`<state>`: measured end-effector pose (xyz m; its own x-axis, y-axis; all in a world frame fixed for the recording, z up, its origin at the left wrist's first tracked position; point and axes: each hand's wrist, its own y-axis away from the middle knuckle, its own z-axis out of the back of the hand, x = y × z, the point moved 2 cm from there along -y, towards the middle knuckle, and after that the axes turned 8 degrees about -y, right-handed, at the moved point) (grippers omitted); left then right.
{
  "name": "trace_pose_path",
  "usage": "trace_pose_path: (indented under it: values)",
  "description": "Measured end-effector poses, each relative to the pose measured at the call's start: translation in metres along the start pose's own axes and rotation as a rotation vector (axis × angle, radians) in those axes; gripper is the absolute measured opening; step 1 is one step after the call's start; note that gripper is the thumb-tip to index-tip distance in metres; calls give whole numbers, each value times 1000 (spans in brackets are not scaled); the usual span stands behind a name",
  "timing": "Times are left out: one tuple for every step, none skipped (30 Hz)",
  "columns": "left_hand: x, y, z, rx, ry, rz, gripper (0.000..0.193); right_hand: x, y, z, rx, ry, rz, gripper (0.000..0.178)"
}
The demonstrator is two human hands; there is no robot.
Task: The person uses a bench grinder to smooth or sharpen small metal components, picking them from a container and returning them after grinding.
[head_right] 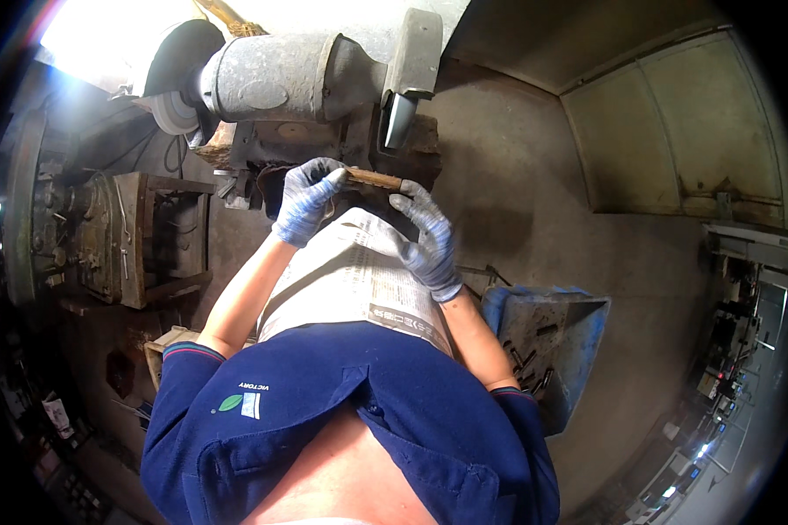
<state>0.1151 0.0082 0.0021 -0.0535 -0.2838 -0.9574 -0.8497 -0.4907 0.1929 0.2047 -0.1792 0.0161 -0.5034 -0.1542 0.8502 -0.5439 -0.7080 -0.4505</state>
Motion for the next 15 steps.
trace_pose_path:
  values:
    - [10,-4,-1,-12,-10,-61,14,-5,2,-1,-48,-169,-101,36]
    - [16,-5,-1,-18,-54,-111,13,-11,5,-3,-95,-337,-203,33]
    - [17,-5,-2,-20,-99,-160,13,-16,8,-4,-146,-504,-307,31]
    - [15,-5,-5,-27,-181,-183,13,-18,8,-3,-164,-525,-315,29]
    - [19,-7,-5,-31,-171,-183,13,-21,7,0,-153,-393,-279,28]
    - [23,-8,-6,-37,-162,-181,13,-23,6,2,-141,-264,-243,27]
    - [26,-9,-6,-44,-153,-180,13,-23,4,3,-129,-135,-206,27]
    - [31,-11,-5,-21,-45,-60,14,-20,1,4,-103,-43,-81,29]
    - [30,-13,-5,-5,15,36,14,-20,1,4,-73,22,-57,30]
    - [34,-15,-5,2,56,65,14,-20,1,6,-43,86,-32,30]
    - [40,-18,-6,9,97,93,14,-21,2,7,-12,150,-7,31]
    - [42,-21,-6,3,62,57,14,-25,3,7,-12,132,-17,30]
    - [43,-22,-7,-5,26,20,13,-35,7,8,-27,71,-79,30]
    - [44,-24,-8,-14,-10,-17,13,-50,12,10,-41,11,-141,30]
    - [48,-26,-9,-31,-50,-28,13,-64,16,11,-54,-48,-206,30]
